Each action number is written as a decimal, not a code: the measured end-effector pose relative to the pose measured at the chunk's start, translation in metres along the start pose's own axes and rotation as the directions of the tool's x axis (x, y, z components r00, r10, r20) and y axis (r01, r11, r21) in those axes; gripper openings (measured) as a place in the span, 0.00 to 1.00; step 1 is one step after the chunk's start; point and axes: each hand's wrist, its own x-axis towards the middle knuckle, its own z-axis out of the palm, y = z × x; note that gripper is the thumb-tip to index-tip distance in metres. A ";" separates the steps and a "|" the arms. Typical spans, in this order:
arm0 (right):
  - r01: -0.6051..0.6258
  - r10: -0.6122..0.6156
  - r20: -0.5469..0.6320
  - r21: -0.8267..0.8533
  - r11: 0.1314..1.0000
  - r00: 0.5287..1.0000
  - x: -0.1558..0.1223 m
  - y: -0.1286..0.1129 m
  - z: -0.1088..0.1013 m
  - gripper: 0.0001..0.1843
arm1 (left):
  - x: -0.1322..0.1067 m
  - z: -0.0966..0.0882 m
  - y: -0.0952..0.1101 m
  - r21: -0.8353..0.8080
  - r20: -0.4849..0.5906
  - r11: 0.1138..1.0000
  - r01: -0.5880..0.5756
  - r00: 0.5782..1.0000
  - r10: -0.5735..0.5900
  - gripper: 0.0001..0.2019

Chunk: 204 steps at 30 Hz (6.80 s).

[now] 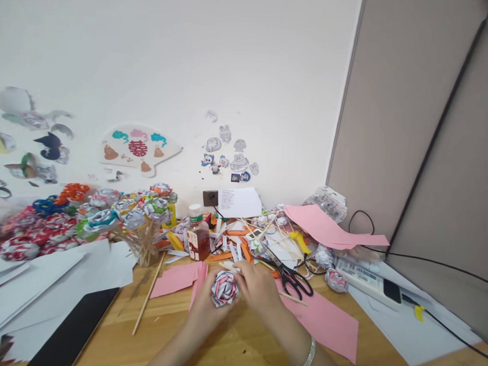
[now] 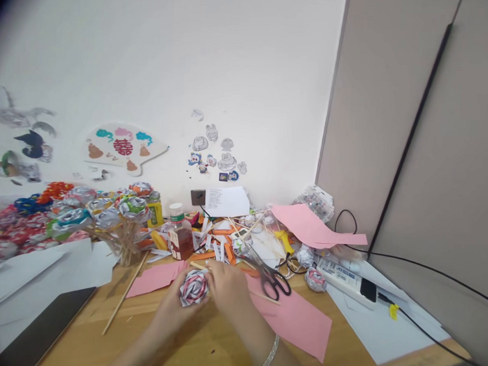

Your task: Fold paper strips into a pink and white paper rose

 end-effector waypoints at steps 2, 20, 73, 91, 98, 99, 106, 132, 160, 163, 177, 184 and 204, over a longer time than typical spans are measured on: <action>-0.021 0.021 -0.078 -0.006 1.000 0.997 0.001 -0.001 -0.003 0.11 | 0.001 -0.001 0.002 0.002 -0.008 1.000 -0.015 1.000 0.015 0.23; 0.045 -0.026 -0.161 0.121 0.992 0.987 -0.002 0.001 0.000 0.11 | 0.002 -0.003 -0.004 0.092 0.033 0.990 -0.105 0.994 0.102 0.21; -0.177 0.195 0.002 0.424 0.888 0.981 -0.004 -0.004 -0.005 0.08 | 0.003 -0.006 0.011 0.108 -0.109 0.991 -0.082 0.990 0.094 0.20; -0.147 0.159 -0.001 0.377 0.914 0.987 0.000 -0.012 -0.013 0.10 | -0.002 -0.002 0.007 0.160 -0.119 0.986 -0.051 0.990 0.071 0.17; -0.076 0.087 -0.029 0.275 0.958 0.996 -0.004 -0.009 -0.006 0.10 | -0.001 -0.003 0.000 0.166 -0.092 0.985 -0.042 0.994 0.058 0.19; -0.064 0.072 -0.027 0.236 0.970 0.997 -0.005 -0.008 -0.005 0.11 | -0.001 -0.003 0.000 0.169 -0.093 0.985 -0.036 0.994 0.053 0.19; -0.078 0.083 -0.008 0.264 0.961 0.996 -0.005 -0.008 -0.004 0.09 | -0.002 -0.001 0.004 0.163 -0.128 0.986 -0.035 0.990 0.057 0.18; -0.087 0.092 -0.011 0.216 0.973 0.996 -0.006 -0.010 -0.001 0.16 | -0.002 -0.004 -0.003 0.173 -0.076 0.981 -0.086 0.992 0.101 0.18; -0.199 0.246 -0.155 0.266 0.943 0.957 -0.005 -0.017 -0.005 0.13 | -0.002 -0.003 0.006 0.132 -0.121 0.989 -0.061 0.990 0.077 0.19; -0.185 0.231 -0.134 0.287 0.940 0.964 -0.007 -0.016 -0.003 0.14 | -0.002 -0.003 0.007 0.127 -0.121 0.989 -0.070 0.989 0.086 0.19; -0.099 0.101 0.015 0.382 0.919 0.995 -0.004 -0.019 -0.011 0.15 | 0.000 -0.004 0.006 0.124 -0.177 0.991 -0.051 0.982 0.073 0.19; -0.192 0.236 -0.045 0.448 0.873 0.971 -0.002 -0.017 -0.015 0.12 | 0.003 -0.004 0.016 0.024 -0.208 1.000 -0.008 0.978 0.012 0.26; -0.255 0.266 0.077 0.623 0.740 0.961 0.004 -0.003 -0.012 0.13 | 0.000 -0.007 0.004 -0.163 0.078 0.985 0.051 0.996 -0.039 0.31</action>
